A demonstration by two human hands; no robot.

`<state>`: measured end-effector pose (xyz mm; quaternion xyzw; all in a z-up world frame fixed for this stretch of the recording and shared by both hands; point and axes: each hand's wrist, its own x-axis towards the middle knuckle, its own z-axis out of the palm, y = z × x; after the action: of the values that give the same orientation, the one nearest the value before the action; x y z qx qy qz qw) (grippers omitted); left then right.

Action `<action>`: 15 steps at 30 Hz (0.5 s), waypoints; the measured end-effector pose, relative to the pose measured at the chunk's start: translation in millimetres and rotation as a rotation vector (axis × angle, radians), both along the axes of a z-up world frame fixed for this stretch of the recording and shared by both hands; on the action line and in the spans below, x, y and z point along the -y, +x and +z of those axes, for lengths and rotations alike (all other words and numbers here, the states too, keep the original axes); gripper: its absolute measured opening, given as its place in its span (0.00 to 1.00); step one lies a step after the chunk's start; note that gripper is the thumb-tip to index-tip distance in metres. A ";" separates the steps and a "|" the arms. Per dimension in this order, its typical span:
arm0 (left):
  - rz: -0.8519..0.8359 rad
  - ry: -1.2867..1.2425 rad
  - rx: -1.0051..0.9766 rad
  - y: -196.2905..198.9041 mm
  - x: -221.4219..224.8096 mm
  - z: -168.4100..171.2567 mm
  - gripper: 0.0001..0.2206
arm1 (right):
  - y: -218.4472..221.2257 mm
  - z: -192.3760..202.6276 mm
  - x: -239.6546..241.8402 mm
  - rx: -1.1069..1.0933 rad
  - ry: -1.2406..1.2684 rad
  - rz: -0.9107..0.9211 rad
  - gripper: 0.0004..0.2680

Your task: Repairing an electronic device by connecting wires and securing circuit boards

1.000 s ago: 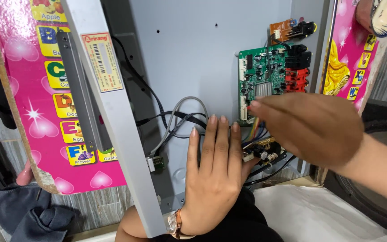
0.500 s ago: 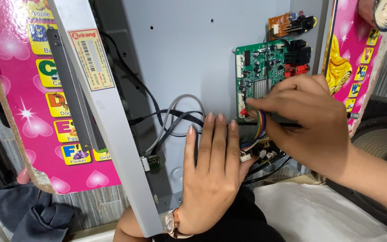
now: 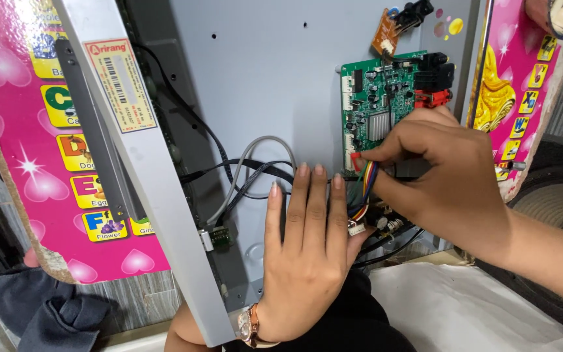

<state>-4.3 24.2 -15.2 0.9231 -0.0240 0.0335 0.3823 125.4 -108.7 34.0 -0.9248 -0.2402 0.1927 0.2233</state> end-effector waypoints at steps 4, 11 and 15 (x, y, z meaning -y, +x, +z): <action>-0.007 0.006 -0.013 -1.1 0.1 -1.4 0.29 | -2.3 -1.7 -5.1 0.007 0.002 -0.008 0.05; 0.003 0.028 -0.014 -0.9 -1.1 -0.9 0.26 | -8.2 -4.3 -12.5 0.037 -0.006 -0.012 0.06; 0.023 0.039 0.012 -0.5 -1.9 -2.2 0.24 | -9.6 -4.9 -14.0 0.108 -0.048 0.080 0.07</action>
<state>-4.7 26.2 -17.4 0.9305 -0.0163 0.0432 0.3635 115.7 -94.7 29.1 -0.9286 -0.2841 0.1570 0.1798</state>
